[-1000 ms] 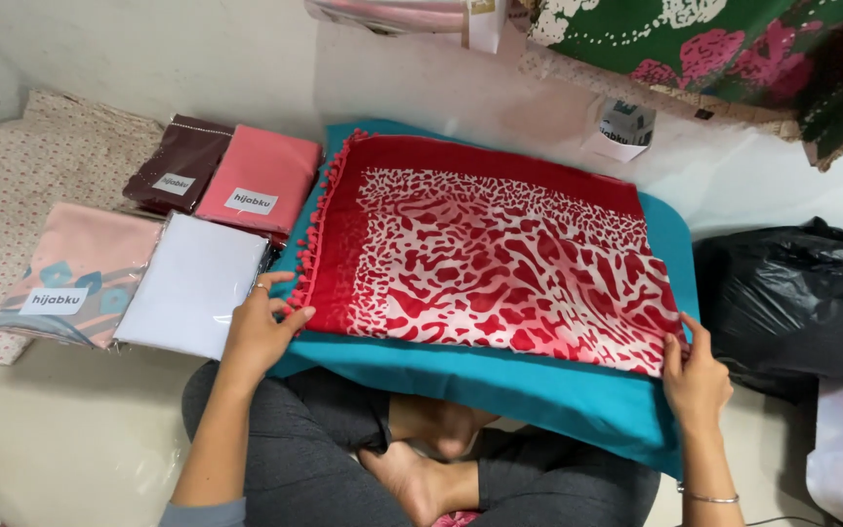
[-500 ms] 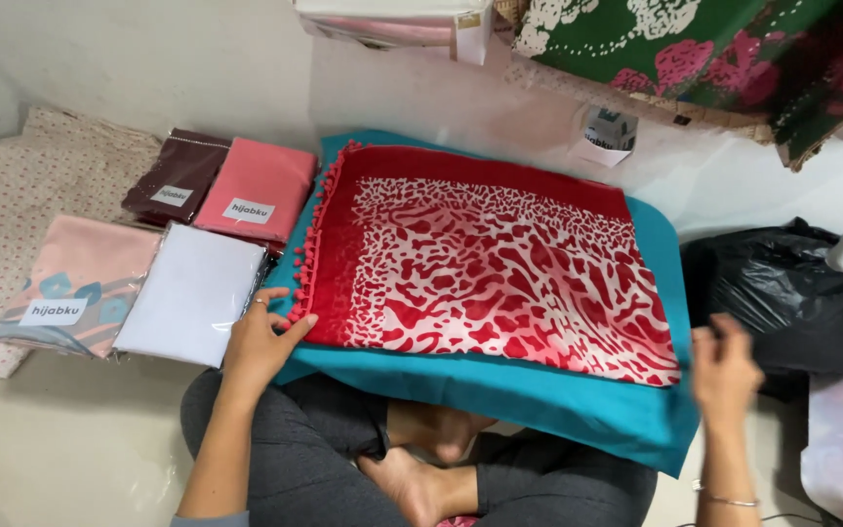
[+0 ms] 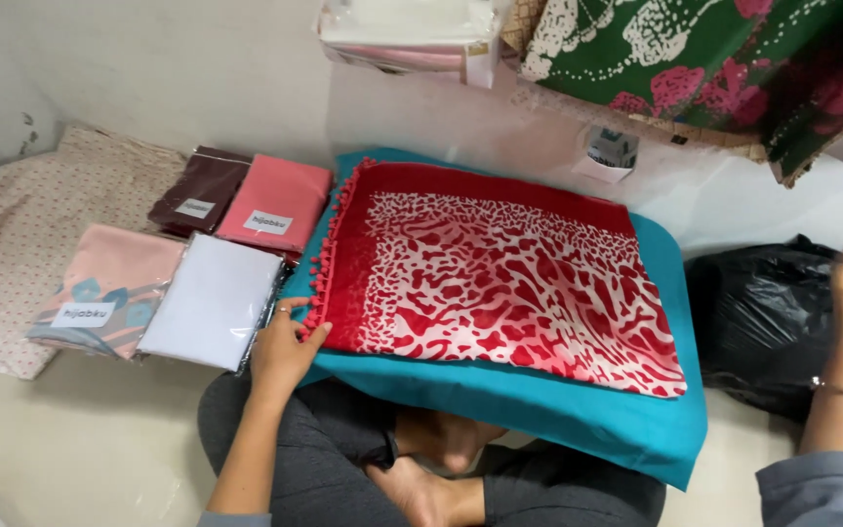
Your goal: Cleaning a hijab with a lint roller, folding it, and placing it into a plastic packaging bag.
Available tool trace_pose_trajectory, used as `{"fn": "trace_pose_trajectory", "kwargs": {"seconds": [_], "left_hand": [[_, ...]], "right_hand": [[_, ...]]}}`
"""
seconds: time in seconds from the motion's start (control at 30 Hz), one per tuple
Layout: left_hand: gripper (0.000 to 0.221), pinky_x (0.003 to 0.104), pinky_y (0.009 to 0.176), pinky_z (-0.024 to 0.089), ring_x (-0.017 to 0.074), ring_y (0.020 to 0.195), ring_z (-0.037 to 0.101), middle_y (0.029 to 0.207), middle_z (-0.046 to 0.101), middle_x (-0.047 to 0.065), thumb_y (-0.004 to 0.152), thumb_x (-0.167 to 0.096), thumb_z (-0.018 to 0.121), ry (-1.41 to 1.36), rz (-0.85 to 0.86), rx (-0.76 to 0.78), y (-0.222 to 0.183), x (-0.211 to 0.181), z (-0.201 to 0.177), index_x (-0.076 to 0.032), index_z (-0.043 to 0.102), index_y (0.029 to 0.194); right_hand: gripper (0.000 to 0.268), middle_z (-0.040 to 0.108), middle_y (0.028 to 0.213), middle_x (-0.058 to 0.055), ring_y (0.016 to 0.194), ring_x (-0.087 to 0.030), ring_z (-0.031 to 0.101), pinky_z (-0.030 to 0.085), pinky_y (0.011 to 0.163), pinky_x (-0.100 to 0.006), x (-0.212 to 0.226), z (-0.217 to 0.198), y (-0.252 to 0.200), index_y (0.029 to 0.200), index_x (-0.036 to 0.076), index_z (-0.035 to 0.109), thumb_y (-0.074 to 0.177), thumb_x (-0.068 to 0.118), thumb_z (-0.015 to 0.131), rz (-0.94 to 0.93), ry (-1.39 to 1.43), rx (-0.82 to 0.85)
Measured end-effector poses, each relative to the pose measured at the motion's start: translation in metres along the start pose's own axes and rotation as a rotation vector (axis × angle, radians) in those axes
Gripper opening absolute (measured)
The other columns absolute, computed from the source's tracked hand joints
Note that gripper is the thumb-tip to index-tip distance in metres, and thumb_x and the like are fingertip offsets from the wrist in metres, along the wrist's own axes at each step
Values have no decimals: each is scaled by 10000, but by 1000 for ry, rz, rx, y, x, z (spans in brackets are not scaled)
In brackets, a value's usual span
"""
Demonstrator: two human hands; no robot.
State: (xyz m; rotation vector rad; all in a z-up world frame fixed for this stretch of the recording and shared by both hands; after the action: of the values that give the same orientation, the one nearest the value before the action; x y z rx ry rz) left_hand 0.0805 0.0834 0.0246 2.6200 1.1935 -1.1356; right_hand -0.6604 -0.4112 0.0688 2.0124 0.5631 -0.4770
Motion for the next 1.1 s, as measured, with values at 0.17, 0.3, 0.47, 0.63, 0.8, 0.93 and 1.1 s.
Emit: {"fn": "trace_pose_trajectory", "kwargs": {"seconds": [0.17,0.3,0.47,0.63,0.8,0.93,1.1], "left_hand": [[528,516,1001,528,343,1136,711,1040,807,58,894,-427,726,-66,-20,-2,-9,-3,-3,-244,566,1362],[503,490,943,561,337,1081,734,1046,804,75,908,-360,725,-155,-29,-30,-19,-9,-3,-240,554,1366],[460,485,867,576,353,997,744,984,795,113,934,-284,707,-220,6,-65,-24,-8,3,-198,562,1362],[440,455,801,587,356,934,756,983,793,132,934,-266,715,-273,25,-135,-10,14,23,-211,569,1345],[410,469,803,586,378,933,747,976,785,163,929,-265,723,-390,62,-213,-1,32,38,-209,568,1305],[400,486,790,581,395,932,743,980,777,176,937,-253,710,-401,81,-245,-8,28,38,-262,545,1301],[232,444,729,577,354,818,737,867,770,95,960,-235,680,-349,115,-291,-19,19,32,-287,595,1170]], "right_hand": [[304,671,1063,-237,758,-314,596,506,790,-373,-26,83,-73,1361,-141,642,1093,-19,566,-1,-68,-115],[364,573,1348,-169,913,-214,588,500,851,-250,92,-37,-78,1381,-90,573,1038,-81,451,224,495,-142],[491,476,1531,-210,1147,-258,541,407,949,-281,311,-316,59,1507,-73,443,1023,-147,401,365,1402,-15],[745,730,867,2,859,-270,707,627,632,-455,431,-385,80,1553,374,406,854,141,513,-197,935,554],[631,598,1017,-121,682,-425,726,621,580,-546,521,-382,121,1580,320,354,979,247,533,-167,866,451],[577,597,1039,-162,700,-463,724,618,590,-559,551,-368,145,1552,228,395,992,228,533,-99,918,476],[611,620,993,-177,614,-375,749,626,510,-473,504,-441,116,1534,119,421,936,152,541,-193,759,437]]}}
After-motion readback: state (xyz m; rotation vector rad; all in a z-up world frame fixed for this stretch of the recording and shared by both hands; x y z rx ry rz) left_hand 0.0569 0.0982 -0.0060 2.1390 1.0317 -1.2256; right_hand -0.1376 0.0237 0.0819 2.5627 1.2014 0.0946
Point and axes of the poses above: each hand's wrist, its own y-axis towards the middle knuckle, its own z-axis out of the palm, x = y × z, the point moved 1 cm from there along y, towards the middle knuckle
